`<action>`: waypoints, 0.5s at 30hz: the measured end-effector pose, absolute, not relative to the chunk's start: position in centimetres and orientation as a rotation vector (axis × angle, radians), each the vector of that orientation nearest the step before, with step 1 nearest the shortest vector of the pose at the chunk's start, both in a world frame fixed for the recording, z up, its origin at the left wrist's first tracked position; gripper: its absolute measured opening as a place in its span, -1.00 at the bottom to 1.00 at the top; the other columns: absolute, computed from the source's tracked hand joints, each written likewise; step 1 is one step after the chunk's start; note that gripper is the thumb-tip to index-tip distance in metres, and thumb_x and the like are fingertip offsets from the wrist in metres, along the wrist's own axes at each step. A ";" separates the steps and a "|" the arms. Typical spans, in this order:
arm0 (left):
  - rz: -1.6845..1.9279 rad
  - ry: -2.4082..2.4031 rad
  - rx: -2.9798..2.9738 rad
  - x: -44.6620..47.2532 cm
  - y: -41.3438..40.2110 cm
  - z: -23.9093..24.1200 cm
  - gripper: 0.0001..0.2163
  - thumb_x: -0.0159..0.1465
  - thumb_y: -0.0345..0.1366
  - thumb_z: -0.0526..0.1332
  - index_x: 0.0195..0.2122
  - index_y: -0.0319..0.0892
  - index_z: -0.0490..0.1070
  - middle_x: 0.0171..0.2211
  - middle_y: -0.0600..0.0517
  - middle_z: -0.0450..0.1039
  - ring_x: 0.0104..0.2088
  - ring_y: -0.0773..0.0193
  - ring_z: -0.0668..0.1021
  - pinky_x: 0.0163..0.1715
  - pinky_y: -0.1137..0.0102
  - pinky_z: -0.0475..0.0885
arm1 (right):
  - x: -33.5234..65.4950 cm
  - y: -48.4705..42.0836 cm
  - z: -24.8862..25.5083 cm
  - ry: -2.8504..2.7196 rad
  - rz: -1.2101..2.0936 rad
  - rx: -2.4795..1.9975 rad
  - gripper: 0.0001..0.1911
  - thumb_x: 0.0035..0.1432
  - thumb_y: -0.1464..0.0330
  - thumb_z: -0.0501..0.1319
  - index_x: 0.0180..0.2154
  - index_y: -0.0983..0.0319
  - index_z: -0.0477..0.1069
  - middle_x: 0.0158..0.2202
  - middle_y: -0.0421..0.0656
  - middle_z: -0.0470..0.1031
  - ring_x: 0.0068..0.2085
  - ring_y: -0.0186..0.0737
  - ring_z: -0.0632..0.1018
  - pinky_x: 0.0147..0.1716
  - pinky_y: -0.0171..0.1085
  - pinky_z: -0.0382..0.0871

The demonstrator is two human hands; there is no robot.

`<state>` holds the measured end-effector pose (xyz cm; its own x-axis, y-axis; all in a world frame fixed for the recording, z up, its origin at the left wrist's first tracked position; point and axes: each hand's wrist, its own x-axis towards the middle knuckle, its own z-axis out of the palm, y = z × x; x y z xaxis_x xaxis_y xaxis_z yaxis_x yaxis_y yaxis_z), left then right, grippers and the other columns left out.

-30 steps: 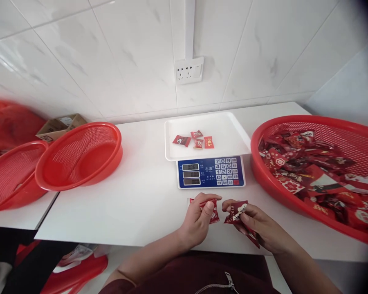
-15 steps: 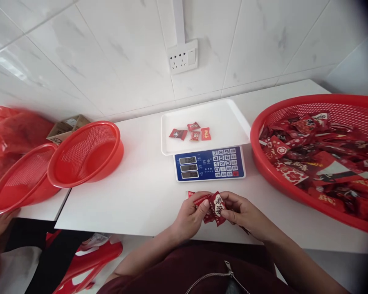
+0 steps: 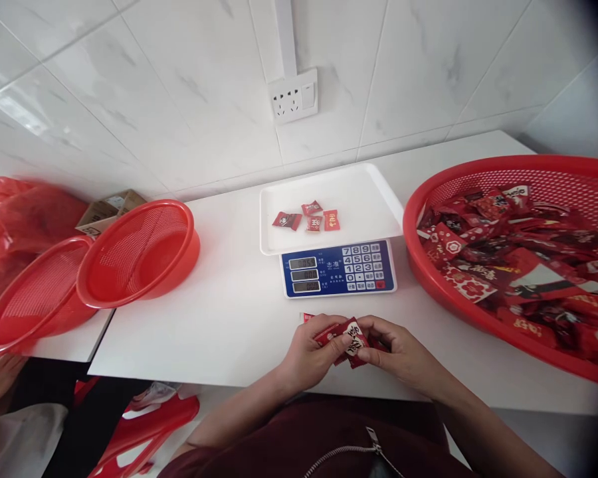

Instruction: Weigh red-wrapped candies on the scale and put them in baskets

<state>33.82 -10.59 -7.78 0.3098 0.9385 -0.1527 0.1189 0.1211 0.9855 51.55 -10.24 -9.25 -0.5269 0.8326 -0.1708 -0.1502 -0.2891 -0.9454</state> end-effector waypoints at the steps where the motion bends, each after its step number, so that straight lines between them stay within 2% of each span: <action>1: 0.824 1.077 1.285 33.8 -10.6 -7.7 -0.70 0.19 -0.11 0.21 -0.18 -0.22 0.47 -0.31 -0.05 0.46 -0.35 0.28 0.47 -0.32 0.40 0.38 | 51.5 -10.2 -9.2 -1.270 1.898 -0.893 -0.75 0.05 0.24 0.29 -0.27 0.25 0.38 -0.38 -0.19 0.46 -0.32 -0.26 0.52 -0.31 -0.25 0.44; 8: 0.833 0.985 1.092 33.4 -10.3 -7.6 -0.70 0.12 -0.12 0.28 -0.22 -0.23 0.44 -0.33 -0.01 0.43 -0.37 0.33 0.45 -0.33 0.42 0.37 | 51.3 -10.0 -9.3 -1.272 1.935 -0.874 -0.70 0.04 0.20 0.29 -0.23 0.25 0.41 -0.33 -0.13 0.49 -0.30 -0.21 0.52 -0.31 -0.21 0.44; 12: 0.801 1.021 1.108 33.1 -9.9 -7.6 -0.64 0.11 -0.13 0.30 -0.11 -0.19 0.38 -0.36 0.03 0.40 -0.43 0.39 0.41 -0.39 0.45 0.35 | 51.2 -9.8 -9.7 -1.334 1.854 -0.892 -0.75 0.08 0.19 0.25 -0.28 0.24 0.43 -0.37 -0.15 0.46 -0.30 -0.22 0.50 -0.27 -0.22 0.41; 15: 0.830 1.015 1.058 33.1 -9.8 -7.5 -0.54 0.06 -0.15 0.35 -0.05 -0.15 0.30 -0.40 0.08 0.37 -0.43 0.39 0.41 -0.39 0.46 0.34 | 51.3 -9.5 -9.7 -1.426 1.722 -0.956 -0.75 0.09 0.16 0.22 -0.32 0.21 0.47 -0.28 -0.12 0.40 -0.24 -0.20 0.47 -0.23 -0.22 0.39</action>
<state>33.10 -9.75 -7.55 0.3251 0.9109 -0.2540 -0.0679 0.2904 0.9545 51.28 -9.55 -9.70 -0.4864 0.8671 -0.1077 -0.0561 -0.1540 -0.9865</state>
